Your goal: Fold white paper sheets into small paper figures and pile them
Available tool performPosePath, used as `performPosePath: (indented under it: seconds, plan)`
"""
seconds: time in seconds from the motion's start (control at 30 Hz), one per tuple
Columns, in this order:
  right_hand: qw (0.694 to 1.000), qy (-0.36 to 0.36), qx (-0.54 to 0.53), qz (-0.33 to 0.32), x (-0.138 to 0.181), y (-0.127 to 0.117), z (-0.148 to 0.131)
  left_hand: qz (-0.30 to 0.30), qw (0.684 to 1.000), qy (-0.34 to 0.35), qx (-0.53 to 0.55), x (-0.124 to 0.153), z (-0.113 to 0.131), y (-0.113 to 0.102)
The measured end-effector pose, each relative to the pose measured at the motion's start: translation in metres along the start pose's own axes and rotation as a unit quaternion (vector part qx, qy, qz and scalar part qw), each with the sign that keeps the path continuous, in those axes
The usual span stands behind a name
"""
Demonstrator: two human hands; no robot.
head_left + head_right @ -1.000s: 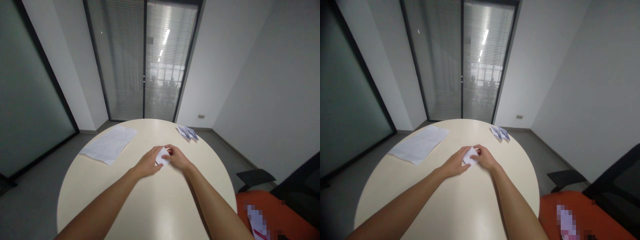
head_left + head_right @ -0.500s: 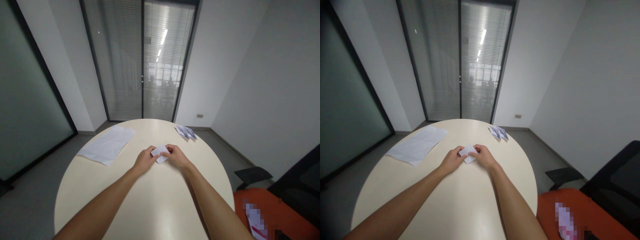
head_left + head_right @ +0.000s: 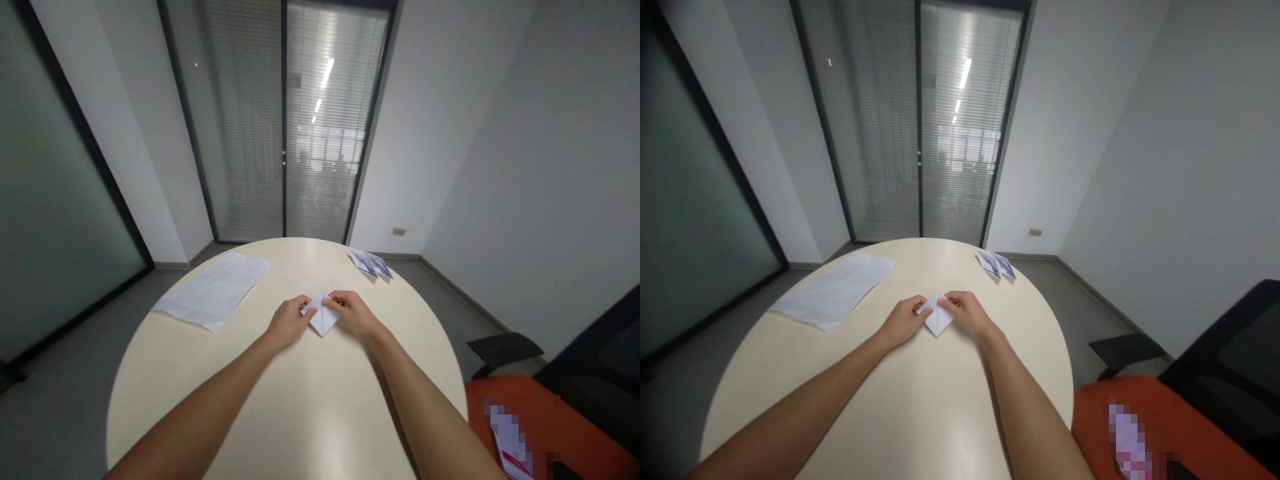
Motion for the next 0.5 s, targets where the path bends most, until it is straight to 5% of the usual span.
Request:
performPosePath:
  seconds: [0.2,0.5]
  plan:
    - [0.999,0.017,0.01,-0.04,0.0039,0.0036,-0.0014,0.028,0.998,0.024,0.049,-0.0011,0.0053,-0.0015]
    - [0.999,-0.013,0.034,0.034,0.0028,0.0,-0.0059,0.019,0.998,0.036,0.049,-0.0003,0.0074,-0.0007]
Point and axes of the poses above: each hand's wrist, its own x-axis away from the middle knuckle, its own y-axis out of the palm, z = x × y, the point moved 3 cm from there along -x, towards the middle knuckle, and after that the axes turned 15 degrees about y, right-handed, at the moved point
